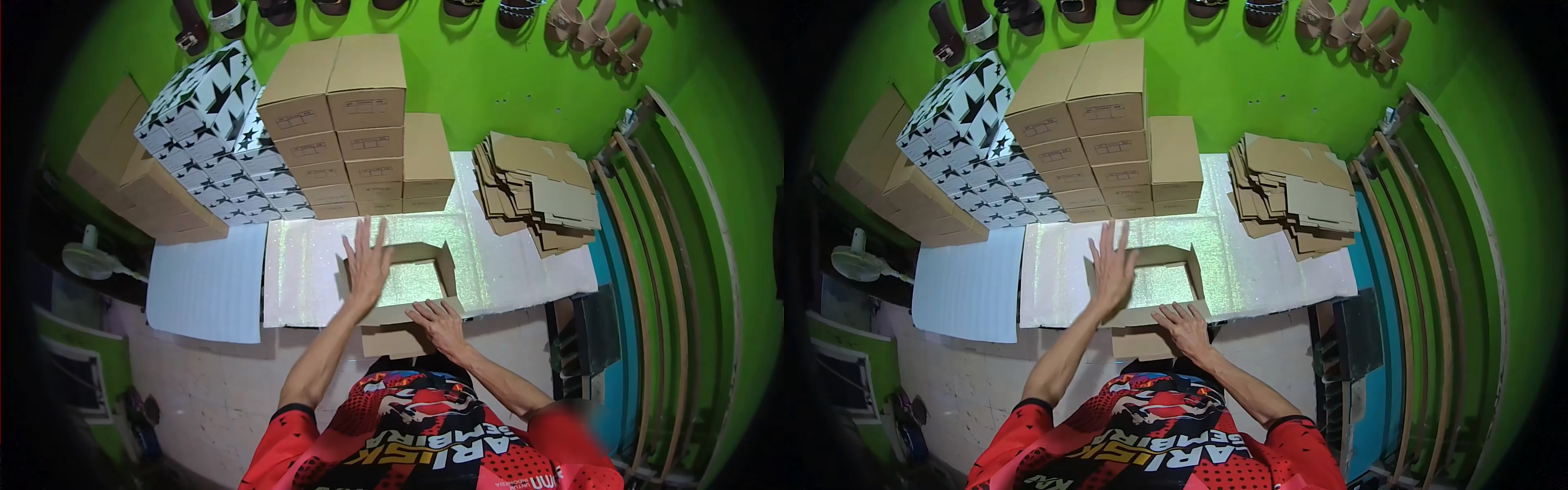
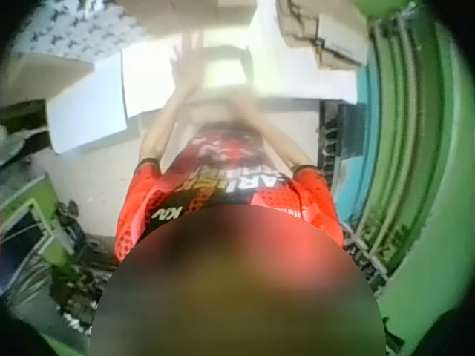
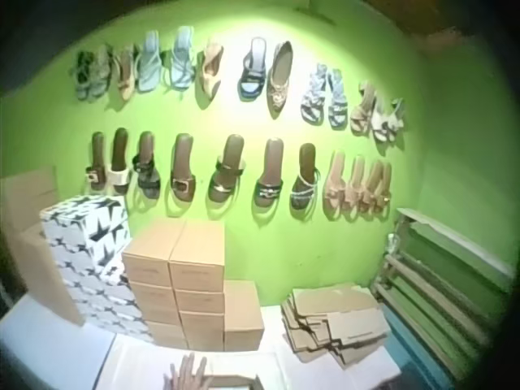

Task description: Fold and assemble flat cardboard shoe boxes for packaging.

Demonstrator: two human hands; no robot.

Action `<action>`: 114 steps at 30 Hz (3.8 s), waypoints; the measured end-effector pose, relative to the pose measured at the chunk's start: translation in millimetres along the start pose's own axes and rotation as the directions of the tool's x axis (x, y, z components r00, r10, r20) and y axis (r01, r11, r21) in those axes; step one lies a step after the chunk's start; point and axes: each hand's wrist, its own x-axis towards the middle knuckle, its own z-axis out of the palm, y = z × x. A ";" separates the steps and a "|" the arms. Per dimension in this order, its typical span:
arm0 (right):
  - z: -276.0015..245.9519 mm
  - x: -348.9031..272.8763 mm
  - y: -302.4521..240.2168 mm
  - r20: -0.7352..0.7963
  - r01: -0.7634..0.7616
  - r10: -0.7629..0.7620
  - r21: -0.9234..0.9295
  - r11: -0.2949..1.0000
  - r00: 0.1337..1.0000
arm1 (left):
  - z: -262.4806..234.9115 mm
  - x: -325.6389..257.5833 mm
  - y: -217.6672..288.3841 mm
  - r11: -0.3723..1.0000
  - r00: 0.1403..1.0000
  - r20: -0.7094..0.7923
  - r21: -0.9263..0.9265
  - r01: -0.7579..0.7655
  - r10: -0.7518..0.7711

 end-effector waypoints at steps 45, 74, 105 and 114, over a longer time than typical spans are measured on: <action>-8.8 37.1 90.4 0.061 -0.348 0.342 0.144 0.926 0.938 | 9.3 -95.3 -55.9 0.976 0.940 0.275 0.140 0.167 -0.201; -23.6 -46.6 68.9 -0.253 0.260 -0.266 -0.057 0.964 0.930 | 41.1 -65.6 -98.7 0.834 0.830 0.365 -0.201 0.513 -0.423; 29.6 79.0 6.5 -0.007 0.017 -0.018 -0.066 0.998 1.000 | 9.7 -89.1 -1.6 0.996 0.944 0.330 0.079 -0.031 0.003; 22.5 46.0 63.7 -0.080 -0.027 0.032 0.062 0.998 0.996 | 19.3 -103.4 -29.8 0.981 0.936 0.350 0.164 -0.107 0.044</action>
